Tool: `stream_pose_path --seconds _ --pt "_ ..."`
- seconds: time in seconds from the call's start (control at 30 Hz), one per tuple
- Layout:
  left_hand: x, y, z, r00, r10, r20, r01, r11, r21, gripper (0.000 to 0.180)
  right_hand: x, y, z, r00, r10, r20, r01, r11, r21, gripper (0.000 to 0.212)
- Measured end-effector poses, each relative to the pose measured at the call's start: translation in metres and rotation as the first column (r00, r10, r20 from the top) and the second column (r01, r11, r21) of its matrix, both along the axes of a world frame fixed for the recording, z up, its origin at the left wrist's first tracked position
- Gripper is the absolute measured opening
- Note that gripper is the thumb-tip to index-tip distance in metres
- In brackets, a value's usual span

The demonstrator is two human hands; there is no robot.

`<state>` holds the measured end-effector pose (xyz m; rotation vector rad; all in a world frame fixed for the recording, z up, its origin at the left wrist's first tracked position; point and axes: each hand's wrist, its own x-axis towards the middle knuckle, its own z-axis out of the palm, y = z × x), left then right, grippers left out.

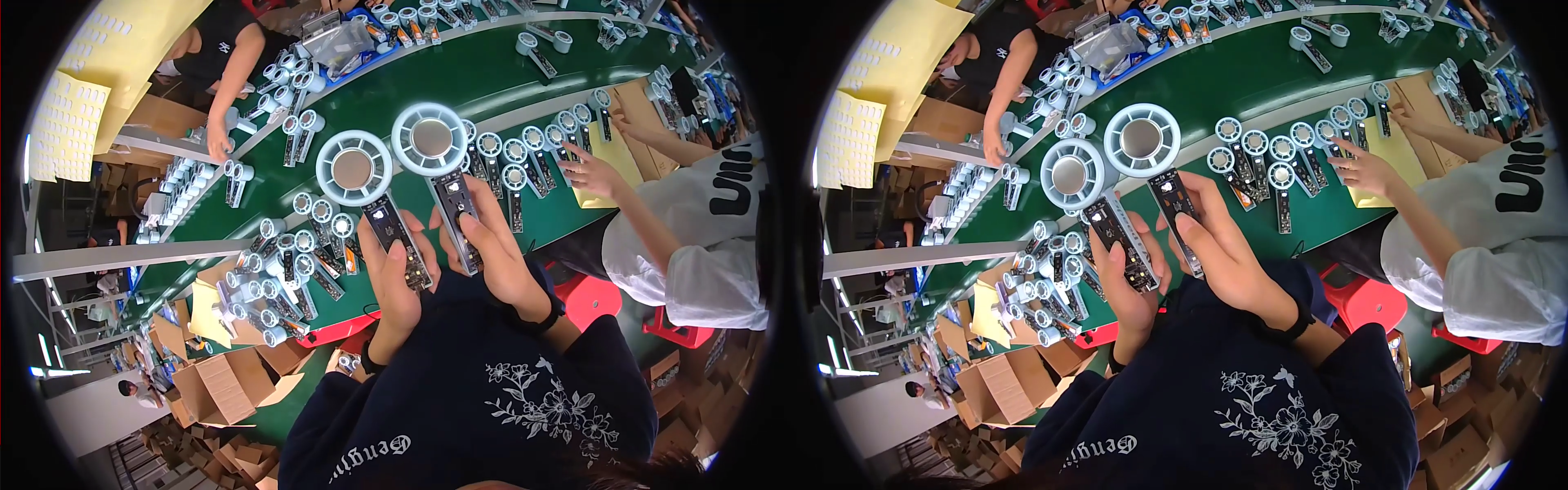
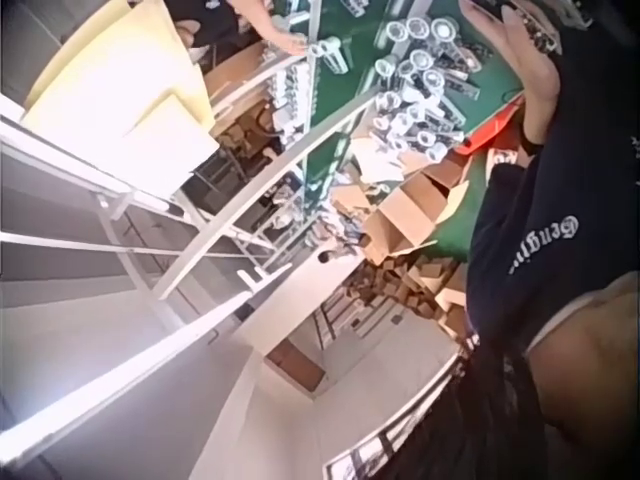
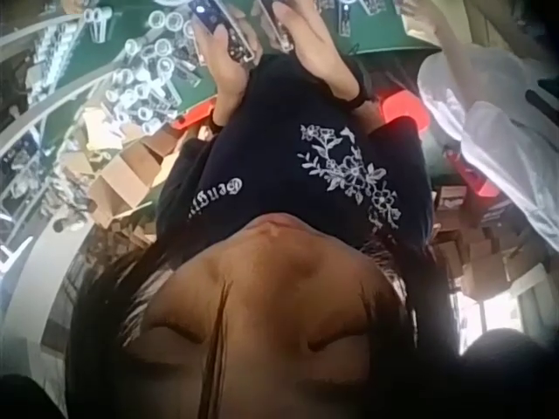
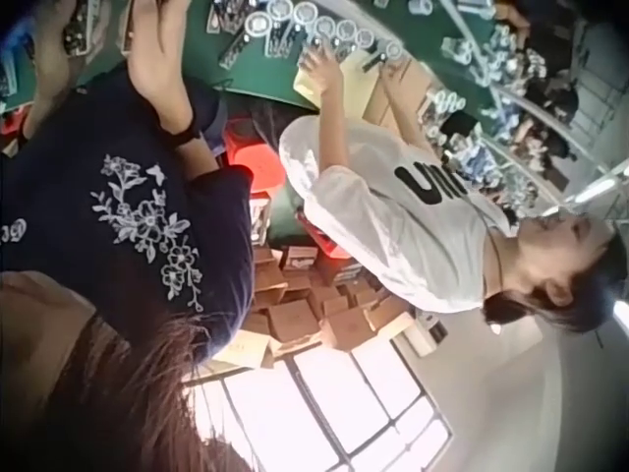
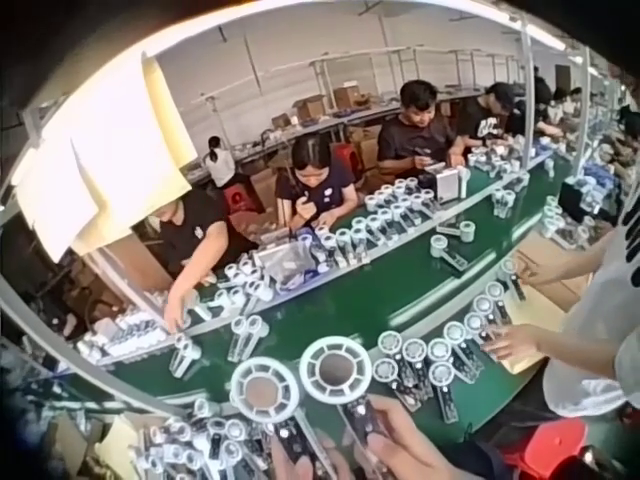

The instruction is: Assembling and inspecting handheld electric fans on a conveyor belt production line.

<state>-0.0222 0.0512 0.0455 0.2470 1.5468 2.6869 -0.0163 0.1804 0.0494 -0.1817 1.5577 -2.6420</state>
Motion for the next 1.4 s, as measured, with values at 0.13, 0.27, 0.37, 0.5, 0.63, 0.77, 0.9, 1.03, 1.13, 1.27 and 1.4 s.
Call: stream_pose_path --seconds 0.13,0.27,0.37,0.5,0.63,0.77,0.9,1.03,1.13,1.27,1.4 --pt "-0.001 0.000 -0.002 1.000 0.002 -0.005 -0.002 1.000 -0.023 0.045 0.000 -0.001 0.000 1.000 -0.009 0.011 0.009 1.000 0.006 0.041" --pt "-0.002 0.000 -0.002 1.000 0.004 -0.013 -0.004 1.000 -0.020 0.044 0.000 -0.001 0.001 1.000 -0.003 0.012 0.003 1.000 0.013 0.041" --pt "-0.001 -0.001 -0.011 0.999 0.038 -0.028 -0.041 0.991 -0.126 0.043 0.000 -0.002 0.000 1.000 -0.009 0.012 0.009 1.000 0.024 0.041" --pt "-0.001 -0.002 -0.007 0.998 0.035 -0.048 -0.039 0.994 -0.103 0.044 0.000 0.000 -0.001 1.000 0.002 0.023 -0.002 1.000 -0.002 0.041" --pt "-0.001 0.001 -0.003 1.000 0.013 -0.025 -0.015 0.999 -0.047 0.045 0.000 0.000 -0.001 1.000 -0.001 0.011 0.001 1.000 0.005 0.041" --pt "0.000 0.001 -0.004 1.000 0.020 -0.021 -0.021 0.999 -0.037 0.046 -0.001 0.000 -0.001 1.000 0.000 0.002 0.000 1.000 0.023 0.041" --pt "0.001 0.002 -0.006 1.000 0.023 -0.009 -0.024 0.999 -0.025 0.047 -0.002 0.001 -0.003 1.000 0.003 0.013 -0.004 1.000 0.022 0.041" --pt "0.000 0.001 -0.008 1.000 0.024 0.001 -0.024 0.999 -0.037 0.047 -0.002 -0.001 -0.004 1.000 -0.005 0.016 0.005 1.000 0.029 0.041" --pt "-0.001 0.003 -0.004 1.000 0.016 -0.006 -0.017 0.999 -0.051 0.046 -0.003 -0.003 -0.003 1.000 -0.019 -0.007 0.019 0.999 0.045 0.041" --pt "-0.002 0.002 -0.003 1.000 0.019 -0.018 -0.021 0.997 -0.072 0.045 -0.003 -0.003 -0.003 0.999 -0.034 -0.034 0.036 0.998 0.053 0.040" --pt "-0.002 0.003 -0.007 0.999 0.033 -0.037 -0.034 0.999 -0.033 0.042 -0.002 -0.002 -0.004 0.999 -0.038 -0.003 0.039 0.999 0.016 0.039"
